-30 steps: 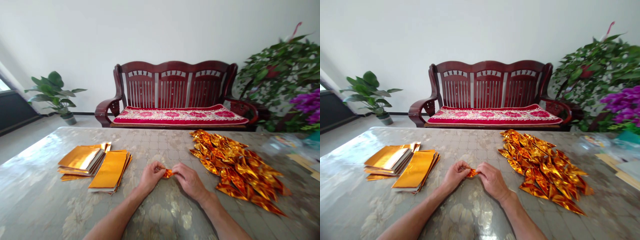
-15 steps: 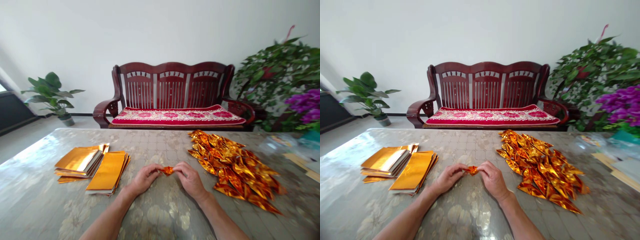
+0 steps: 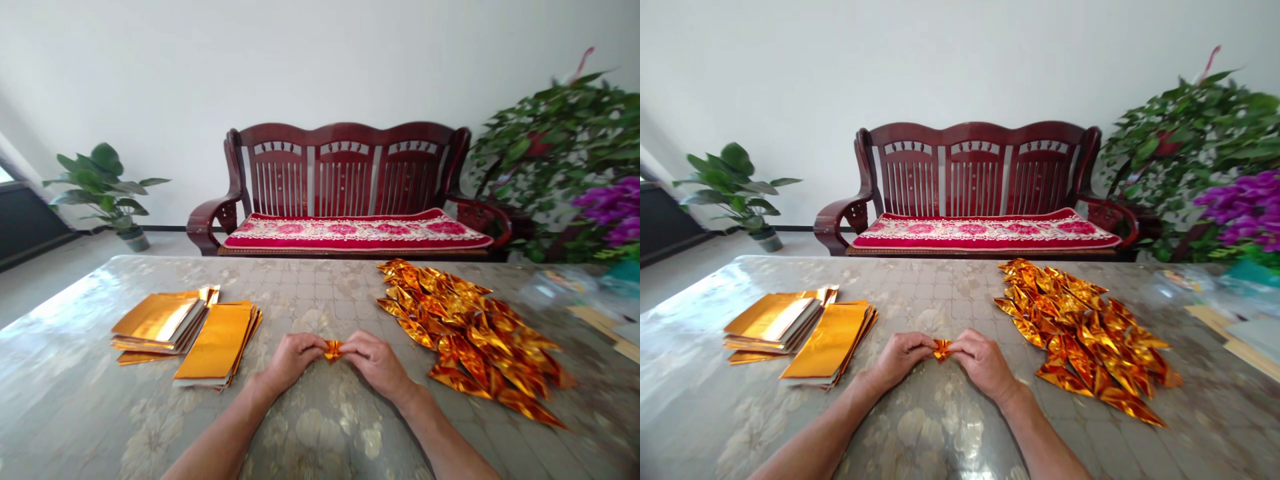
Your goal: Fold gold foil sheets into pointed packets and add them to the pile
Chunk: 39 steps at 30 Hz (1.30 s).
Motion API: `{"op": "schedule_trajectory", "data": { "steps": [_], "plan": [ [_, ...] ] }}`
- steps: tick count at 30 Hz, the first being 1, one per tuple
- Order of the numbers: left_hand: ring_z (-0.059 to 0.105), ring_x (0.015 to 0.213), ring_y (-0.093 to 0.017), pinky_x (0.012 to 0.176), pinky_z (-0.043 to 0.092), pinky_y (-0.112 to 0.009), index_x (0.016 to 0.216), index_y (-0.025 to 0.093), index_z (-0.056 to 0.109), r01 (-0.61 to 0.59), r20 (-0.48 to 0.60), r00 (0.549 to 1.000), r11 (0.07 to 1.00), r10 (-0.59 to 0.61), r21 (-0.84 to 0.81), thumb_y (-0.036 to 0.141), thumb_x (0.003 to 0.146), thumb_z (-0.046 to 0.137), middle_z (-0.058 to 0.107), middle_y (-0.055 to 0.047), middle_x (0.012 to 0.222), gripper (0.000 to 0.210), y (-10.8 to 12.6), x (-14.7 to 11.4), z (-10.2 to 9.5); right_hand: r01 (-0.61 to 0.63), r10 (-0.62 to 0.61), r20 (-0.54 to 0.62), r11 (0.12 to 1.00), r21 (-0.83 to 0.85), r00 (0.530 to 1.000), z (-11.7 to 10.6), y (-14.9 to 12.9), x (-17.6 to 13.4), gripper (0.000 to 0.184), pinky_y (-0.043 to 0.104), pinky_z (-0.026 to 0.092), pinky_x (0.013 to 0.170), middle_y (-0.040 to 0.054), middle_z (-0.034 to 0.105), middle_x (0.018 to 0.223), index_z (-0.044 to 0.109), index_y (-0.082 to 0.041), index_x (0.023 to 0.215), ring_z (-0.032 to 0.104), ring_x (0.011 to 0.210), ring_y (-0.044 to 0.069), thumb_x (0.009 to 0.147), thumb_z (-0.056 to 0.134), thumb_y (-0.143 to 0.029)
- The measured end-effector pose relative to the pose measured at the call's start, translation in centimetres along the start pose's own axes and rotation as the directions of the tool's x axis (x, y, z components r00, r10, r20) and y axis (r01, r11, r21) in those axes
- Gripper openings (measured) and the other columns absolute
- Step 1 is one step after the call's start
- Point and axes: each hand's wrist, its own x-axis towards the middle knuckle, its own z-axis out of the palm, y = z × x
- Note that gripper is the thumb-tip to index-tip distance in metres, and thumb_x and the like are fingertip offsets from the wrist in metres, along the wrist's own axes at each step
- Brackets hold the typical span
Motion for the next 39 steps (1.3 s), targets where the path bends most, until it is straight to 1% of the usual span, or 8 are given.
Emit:
{"op": "schedule_trajectory", "data": {
  "steps": [5,14,17,24,29,32,35,39],
  "plan": [
    [0.070,0.081,-0.015,0.079,0.051,-0.021,0.089,0.024,0.078,-0.044,0.056,0.997,0.999,0.044,0.002,0.027,0.088,0.062,0.077,0.000,0.088,0.016,0.0,-0.2,0.6,-0.049,0.049,0.010,0.999,0.019,0.999,0.4,-0.1,-0.3,0.014,0.024,0.053,0.074,0.0012,0.071,0.085,0.076,-0.025,0.087,0.067,0.079,0.014,0.089,0.063,-0.020],
    [0.066,0.070,-0.011,0.068,0.047,-0.017,0.077,0.020,0.072,-0.025,-0.044,0.999,0.999,0.027,0.032,0.018,0.085,0.063,0.072,0.003,0.073,0.012,0.8,-0.5,1.4,-0.068,0.072,-0.054,0.995,0.070,0.996,1.4,-0.7,-0.4,0.017,0.023,0.052,0.073,0.0005,0.072,0.082,0.076,-0.024,0.086,0.067,0.077,0.014,0.085,0.064,-0.012],
    [0.064,0.068,-0.010,0.067,0.046,-0.017,0.077,0.019,0.069,-0.045,-0.041,0.998,0.998,0.046,0.034,0.019,0.087,0.061,0.070,0.003,0.072,0.013,1.0,-0.6,1.5,-0.075,0.081,-0.067,0.993,0.087,0.994,1.5,-1.1,-0.3,0.018,0.023,0.051,0.071,0.0005,0.071,0.081,0.076,-0.024,0.085,0.067,0.075,0.014,0.083,0.064,-0.010],
    [0.061,0.070,-0.010,0.068,0.045,-0.017,0.079,0.018,0.066,-0.115,0.022,0.993,0.992,0.114,0.060,0.019,0.091,0.055,0.067,0.002,0.074,0.016,1.1,-1.0,1.3,-0.084,0.093,-0.050,0.983,0.164,0.994,1.7,-1.4,-0.4,0.017,0.022,0.050,0.067,0.0001,0.071,0.077,0.077,-0.024,0.082,0.066,0.071,0.013,0.083,0.065,-0.012],
    [0.059,0.064,-0.009,0.062,0.043,-0.016,0.078,0.018,0.063,-0.142,-0.013,0.990,0.986,0.143,0.087,0.018,0.091,0.054,0.065,0.003,0.069,0.016,1.2,-1.5,1.6,-0.103,0.123,-0.099,0.977,0.185,0.987,2.1,-2.1,-0.5,0.016,0.020,0.048,0.061,-0.0013,0.069,0.068,0.075,-0.023,0.076,0.064,0.063,0.012,0.081,0.067,-0.011],
    [0.059,0.062,-0.009,0.061,0.042,-0.016,0.077,0.018,0.063,-0.155,-0.058,0.985,0.982,0.162,0.111,0.019,0.091,0.054,0.065,0.003,0.068,0.017,0.8,-1.5,1.8,-0.091,0.111,-0.135,0.985,0.147,0.985,2.6,-2.2,-0.3,0.016,0.020,0.048,0.060,-0.0013,0.068,0.066,0.075,-0.022,0.074,0.063,0.062,0.012,0.082,0.065,-0.012],
    [0.060,0.064,-0.009,0.063,0.044,-0.016,0.079,0.019,0.064,-0.150,-0.077,0.984,0.981,0.160,0.125,0.018,0.091,0.054,0.066,0.003,0.070,0.016,0.5,-1.0,1.6,-0.067,0.080,-0.154,0.994,0.086,0.985,2.8,-1.7,0.0,0.016,0.021,0.049,0.062,-0.0011,0.069,0.069,0.075,-0.023,0.076,0.065,0.064,0.013,0.084,0.065,-0.012],
    [0.064,0.076,-0.012,0.072,0.048,-0.019,0.084,0.020,0.066,-0.228,-0.103,0.964,0.959,0.247,0.167,0.017,0.093,0.053,0.068,0.000,0.080,0.016,0.5,-0.2,0.4,0.046,-0.051,-0.149,0.998,-0.038,0.987,2.1,-1.0,0.4,0.017,0.023,0.054,0.073,0.0007,0.074,0.084,0.075,-0.025,0.091,0.069,0.078,0.015,0.088,0.062,-0.015]
  ]
}}
